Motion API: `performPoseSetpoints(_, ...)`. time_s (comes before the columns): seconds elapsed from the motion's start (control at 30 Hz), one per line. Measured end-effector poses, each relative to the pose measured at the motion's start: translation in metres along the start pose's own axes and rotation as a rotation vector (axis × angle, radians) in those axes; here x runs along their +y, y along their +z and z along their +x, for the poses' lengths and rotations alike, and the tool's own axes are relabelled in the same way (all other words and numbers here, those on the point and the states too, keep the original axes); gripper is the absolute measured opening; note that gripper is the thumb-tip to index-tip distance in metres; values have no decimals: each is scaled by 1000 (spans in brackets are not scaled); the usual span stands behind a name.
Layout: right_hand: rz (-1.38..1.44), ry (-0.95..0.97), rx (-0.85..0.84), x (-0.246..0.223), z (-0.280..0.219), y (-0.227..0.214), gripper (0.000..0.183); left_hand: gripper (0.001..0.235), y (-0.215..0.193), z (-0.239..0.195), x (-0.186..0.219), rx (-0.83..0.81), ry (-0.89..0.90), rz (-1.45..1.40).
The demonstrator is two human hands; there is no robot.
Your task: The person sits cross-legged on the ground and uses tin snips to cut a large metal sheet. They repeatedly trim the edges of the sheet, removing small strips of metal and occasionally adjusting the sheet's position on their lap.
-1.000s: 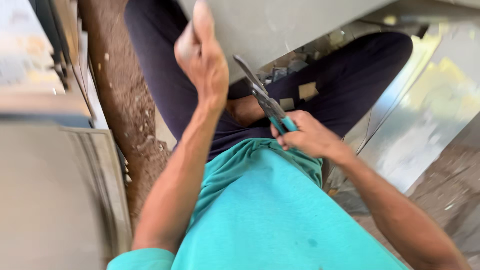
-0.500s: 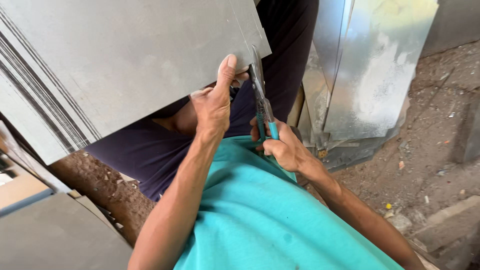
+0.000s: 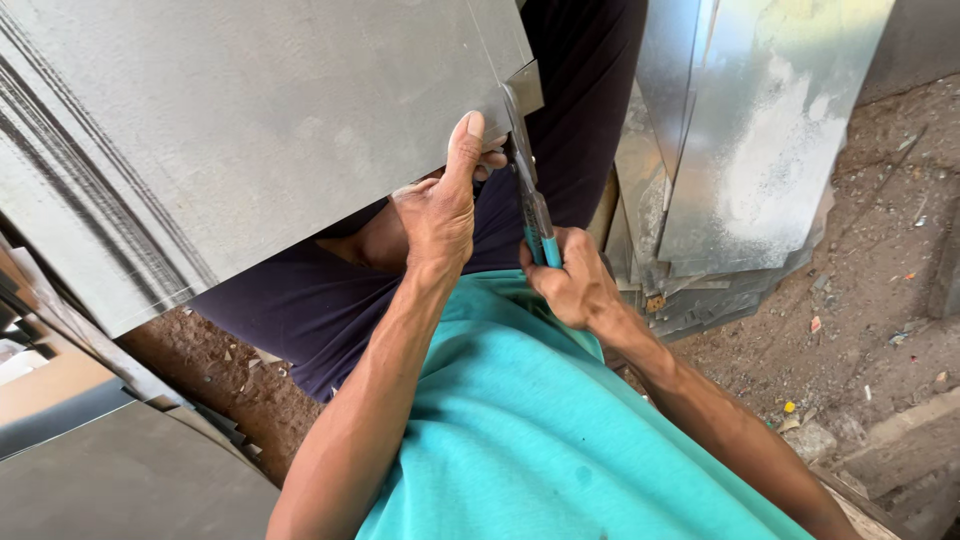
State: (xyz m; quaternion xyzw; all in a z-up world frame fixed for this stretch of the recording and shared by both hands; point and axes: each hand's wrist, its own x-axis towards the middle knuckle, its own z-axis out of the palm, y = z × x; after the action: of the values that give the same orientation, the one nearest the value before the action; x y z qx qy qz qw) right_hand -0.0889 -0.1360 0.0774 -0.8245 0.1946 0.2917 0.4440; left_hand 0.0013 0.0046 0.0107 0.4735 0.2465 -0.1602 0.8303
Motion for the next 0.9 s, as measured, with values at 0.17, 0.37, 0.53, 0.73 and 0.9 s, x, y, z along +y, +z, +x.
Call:
performPoseSetpoints(0.17, -537, 217, 22, 6, 6, -17, 22, 41, 38, -13, 52, 298, 129, -224)
performPoseSetpoints(0.37, -197, -197, 151, 8, -18, -27, 17, 34, 65, 1, 27, 304, -102, -341)
performPoseSetpoints(0.53, -133, -257, 249, 11, -20, -20, 17, 27, 10, -3, 10, -4, 9, -341)
performPoseSetpoints(0.73, -214, -11, 55, 25, 2, -27, 13, 31, -90, -60, 170, 366, 207, 108)
performPoseSetpoints(0.9, -77, 114, -99, 26, -6, -4, 15, 20, -136, -56, 144, 485, 571, -209)
